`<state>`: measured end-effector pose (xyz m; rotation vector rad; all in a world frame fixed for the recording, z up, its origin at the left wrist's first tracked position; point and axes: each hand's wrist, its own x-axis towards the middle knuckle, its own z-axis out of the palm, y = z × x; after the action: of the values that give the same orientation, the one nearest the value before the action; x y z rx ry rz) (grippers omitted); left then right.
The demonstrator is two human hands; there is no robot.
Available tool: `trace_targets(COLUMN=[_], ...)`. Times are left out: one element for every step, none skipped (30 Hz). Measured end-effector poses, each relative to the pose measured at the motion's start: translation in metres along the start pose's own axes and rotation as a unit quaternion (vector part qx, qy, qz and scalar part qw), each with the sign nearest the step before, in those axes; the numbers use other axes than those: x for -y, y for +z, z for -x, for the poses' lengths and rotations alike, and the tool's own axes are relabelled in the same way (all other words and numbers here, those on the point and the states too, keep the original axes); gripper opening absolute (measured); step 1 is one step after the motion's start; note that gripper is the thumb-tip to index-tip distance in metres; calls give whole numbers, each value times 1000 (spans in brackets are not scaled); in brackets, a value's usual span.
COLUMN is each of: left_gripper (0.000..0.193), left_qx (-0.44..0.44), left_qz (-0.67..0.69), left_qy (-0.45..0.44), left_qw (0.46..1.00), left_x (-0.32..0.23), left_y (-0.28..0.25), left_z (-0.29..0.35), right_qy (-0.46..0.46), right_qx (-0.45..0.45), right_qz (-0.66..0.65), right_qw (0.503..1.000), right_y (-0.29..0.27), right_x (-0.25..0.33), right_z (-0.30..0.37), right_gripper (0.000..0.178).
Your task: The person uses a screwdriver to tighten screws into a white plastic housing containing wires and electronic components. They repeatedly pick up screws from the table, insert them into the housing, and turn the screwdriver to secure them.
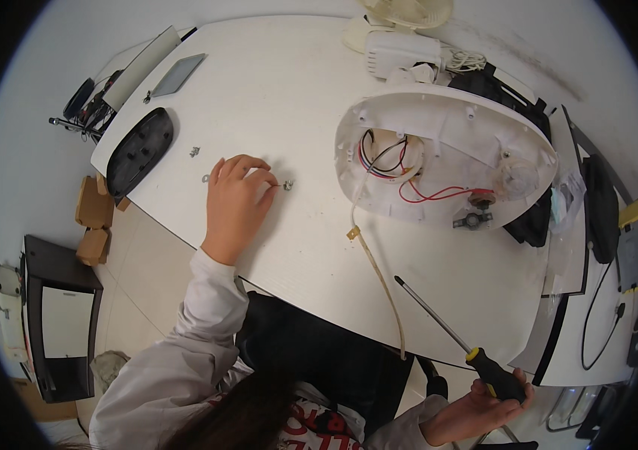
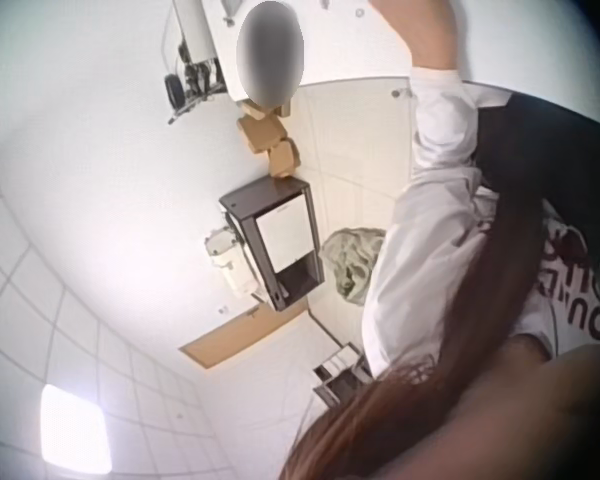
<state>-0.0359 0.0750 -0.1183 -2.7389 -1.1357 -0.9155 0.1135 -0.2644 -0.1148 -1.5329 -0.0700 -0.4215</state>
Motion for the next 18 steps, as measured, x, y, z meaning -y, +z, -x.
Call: trace_targets(left_gripper=[11, 11, 11, 10, 10, 9, 9, 10, 10, 10, 10, 11, 11, 13, 14, 15, 16, 16], left_qx=[-11, -22, -33, -39, -45, -51, -43, -36, -28, -17, -12, -8, -4, 11, 11, 10, 10, 18], left_qz=[12, 23, 35, 121, 206, 289, 352, 414, 474, 524, 552, 579, 606, 612, 616, 618, 620, 639], left_qy=[-13, -27, -40, -73, -105, -136, -143, -149, -154, -162, -162, -161, -160, -147, -136, -126, -116, -125], left_qw=[1000, 999, 998, 989, 972, 946, 924, 897, 866, 836, 818, 799, 779, 777, 776, 776, 776, 758], left_x=[-1, -3, -6, -10, -15, -19, -22, -25, -28, -30, -34, -37, -41, -44, -49, -52, -55, -58], left_y=[-3, -8, -13, -19, -24, -27, -28, -29, -29, -29, -29, -28, -26, -27, -27, -28, -29, -29], left_z=[2, 4, 7, 11, 16, 20, 24, 27, 30, 31, 32, 34, 34, 35, 35, 36, 37, 37], right_qy=[0, -5, -10, -13, -13, -13, -13, -1, 12, 23, 20, 16, 12, 14, 11, 8, 6, 7], right_qx=[-2, -2, -3, 0, 4, 8, 11, 18, 25, 31, 46, 61, 75, 81, 84, 89, 94, 96], right_qz=[4, 1, -3, -6, -28, -50, -71, -94, -117, -141, -146, -151, -156, -157, -153, -149, -144, -148], right_qw=[1000, 1000, 1000, 1000, 1000, 999, 997, 995, 993, 989, 988, 987, 985, 984, 985, 985, 985, 984], right_y=[-1, -2, -3, -5, -5, -3, -2, 1, 5, 10, 13, 16, 20, 26, 28, 30, 31, 33], right_x=[-1, -1, -2, -2, -3, -3, -3, -2, -1, 1, 2, 4, 7, 12, 14, 13, 13, 14], right_z=[0, 0, 0, 0, 1, 1, 2, 4, 8, 11, 15, 20, 24, 29, 31, 35, 37, 39], right_gripper=[44, 44, 44, 44, 43, 42, 41, 41, 42, 42, 42, 42, 42, 41, 41, 41, 41, 40])
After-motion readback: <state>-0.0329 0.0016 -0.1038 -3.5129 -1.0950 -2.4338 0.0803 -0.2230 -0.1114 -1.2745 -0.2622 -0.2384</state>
